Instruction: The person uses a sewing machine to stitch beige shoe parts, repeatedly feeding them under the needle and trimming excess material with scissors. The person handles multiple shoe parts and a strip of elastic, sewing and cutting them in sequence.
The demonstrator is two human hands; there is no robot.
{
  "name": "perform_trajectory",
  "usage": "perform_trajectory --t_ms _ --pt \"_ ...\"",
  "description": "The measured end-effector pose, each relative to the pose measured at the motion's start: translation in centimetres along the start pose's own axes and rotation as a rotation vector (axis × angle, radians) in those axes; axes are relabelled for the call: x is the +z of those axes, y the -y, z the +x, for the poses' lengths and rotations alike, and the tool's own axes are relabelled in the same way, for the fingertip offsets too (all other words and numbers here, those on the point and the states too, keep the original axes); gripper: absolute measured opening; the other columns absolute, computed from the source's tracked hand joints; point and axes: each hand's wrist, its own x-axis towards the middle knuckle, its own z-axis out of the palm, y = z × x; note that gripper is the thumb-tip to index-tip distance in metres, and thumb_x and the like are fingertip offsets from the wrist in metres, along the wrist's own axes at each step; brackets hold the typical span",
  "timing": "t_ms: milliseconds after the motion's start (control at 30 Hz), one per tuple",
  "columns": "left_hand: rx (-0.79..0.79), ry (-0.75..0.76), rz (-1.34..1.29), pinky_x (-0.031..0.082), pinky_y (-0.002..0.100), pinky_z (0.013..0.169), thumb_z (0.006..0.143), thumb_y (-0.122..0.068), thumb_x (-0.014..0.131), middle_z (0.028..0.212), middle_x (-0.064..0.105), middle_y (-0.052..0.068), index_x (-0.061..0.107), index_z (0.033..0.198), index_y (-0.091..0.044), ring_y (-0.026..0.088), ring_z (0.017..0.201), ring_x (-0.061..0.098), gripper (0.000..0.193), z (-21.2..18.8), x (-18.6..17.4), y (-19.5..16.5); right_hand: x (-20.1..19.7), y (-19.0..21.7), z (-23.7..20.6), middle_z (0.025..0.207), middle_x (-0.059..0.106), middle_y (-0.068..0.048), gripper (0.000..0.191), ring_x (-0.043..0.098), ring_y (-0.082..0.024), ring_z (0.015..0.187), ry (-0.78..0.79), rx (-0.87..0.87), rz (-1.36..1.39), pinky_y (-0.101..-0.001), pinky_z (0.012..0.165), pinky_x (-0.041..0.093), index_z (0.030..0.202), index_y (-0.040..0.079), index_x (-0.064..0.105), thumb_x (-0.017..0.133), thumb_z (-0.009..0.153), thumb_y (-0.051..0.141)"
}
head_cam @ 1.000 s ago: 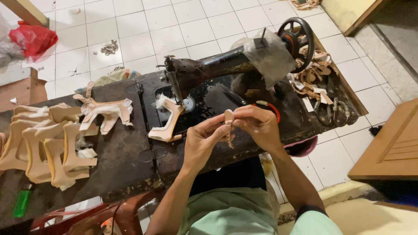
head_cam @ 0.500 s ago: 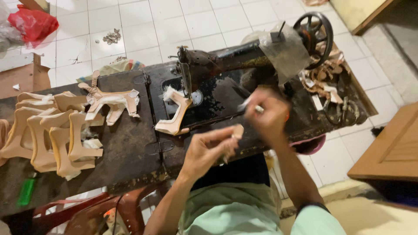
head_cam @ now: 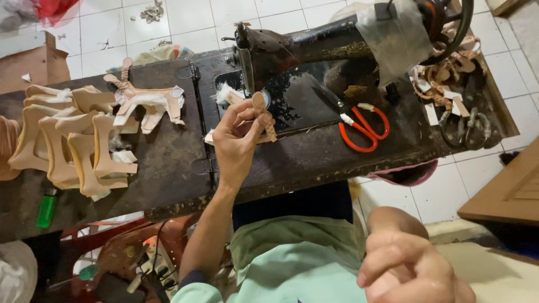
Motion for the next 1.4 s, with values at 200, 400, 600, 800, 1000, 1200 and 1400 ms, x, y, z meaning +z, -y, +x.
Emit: perform_trajectory --t_ms 200,400,600,800,1000,1200,1400 --pt "0.017 -0.002 0.035 0.068 0.033 0.077 0.100 -0.006 0.069 0.106 0.076 0.012 0.064 0.127 -0.001 0.019 0.096 0.078 0.027 0.1 -0.1 0.0 1.9 -1.6 5.2 0.092 0.065 -0.007 0.023 0.068 -0.022 0.077 0.056 0.282 -0.240 -0.0344 0.063 0.051 0.082 0.003 0.056 0.079 0.077 0.001" --pt "0.270 0.221 0.483 0.062 0.030 0.074 0.092 -0.004 0.076 0.102 0.074 0.014 0.073 0.114 0.000 0.020 0.086 0.076 0.022 -2.5 -0.4 0.9 0.7 -15.4 2.4 0.136 0.059 -0.016 0.071 0.063 -0.020 0.114 0.448 0.585 -0.263 -0.0253 0.080 0.057 0.136 0.003 0.057 0.086 0.077 0.028" --pt "0.046 0.220 0.734 0.059 0.032 0.073 0.094 -0.013 0.076 0.097 0.078 0.010 0.068 0.116 -0.004 0.023 0.083 0.077 0.024 0.2 -3.4 2.0 -0.7 -18.8 -1.1 0.087 0.082 -0.006 0.026 0.070 -0.016 0.075 0.508 1.055 -0.320 -0.0282 0.069 0.057 0.107 0.004 0.081 0.087 0.085 0.016" --pt "0.627 0.357 1.246 0.053 0.040 0.090 0.087 -0.010 0.075 0.108 0.066 0.011 0.070 0.118 -0.005 0.032 0.101 0.062 0.032 5.7 -6.5 2.9 -1.9 -25.9 -0.9 0.090 0.074 -0.004 0.020 0.070 -0.007 0.080 0.277 1.179 0.007 -0.0231 0.071 0.057 0.108 0.000 0.073 0.076 0.093 0.013" --pt "0.632 0.365 1.126 0.054 0.041 0.095 0.087 -0.004 0.071 0.114 0.066 0.013 0.069 0.113 0.000 0.034 0.108 0.064 0.026 6.2 -7.3 3.4 0.5 -31.4 0.8 0.088 0.076 -0.005 0.020 0.068 -0.008 0.075 0.385 1.219 0.033 -0.0233 0.067 0.055 0.105 -0.001 0.074 0.076 0.092 0.014" --pt "0.543 0.307 1.078 0.056 0.040 0.090 0.092 -0.005 0.073 0.112 0.067 0.014 0.070 0.104 0.002 0.034 0.103 0.067 0.014 6.8 -7.7 4.3 2.9 -33.0 1.7 0.071 0.071 -0.004 0.020 0.059 -0.007 0.064 0.520 0.992 -0.365 -0.0255 0.056 0.047 0.098 0.001 0.079 0.082 0.088 0.018" --pt "0.563 0.271 1.140 0.055 0.039 0.091 0.090 -0.003 0.071 0.113 0.067 0.015 0.070 0.106 0.003 0.032 0.107 0.066 0.017 6.9 -7.2 5.1 2.6 -33.7 1.2 0.072 0.073 0.001 0.020 0.061 -0.002 0.065 0.483 0.996 -0.352 -0.0223 0.057 0.048 0.098 0.003 0.079 0.083 0.087 0.019"
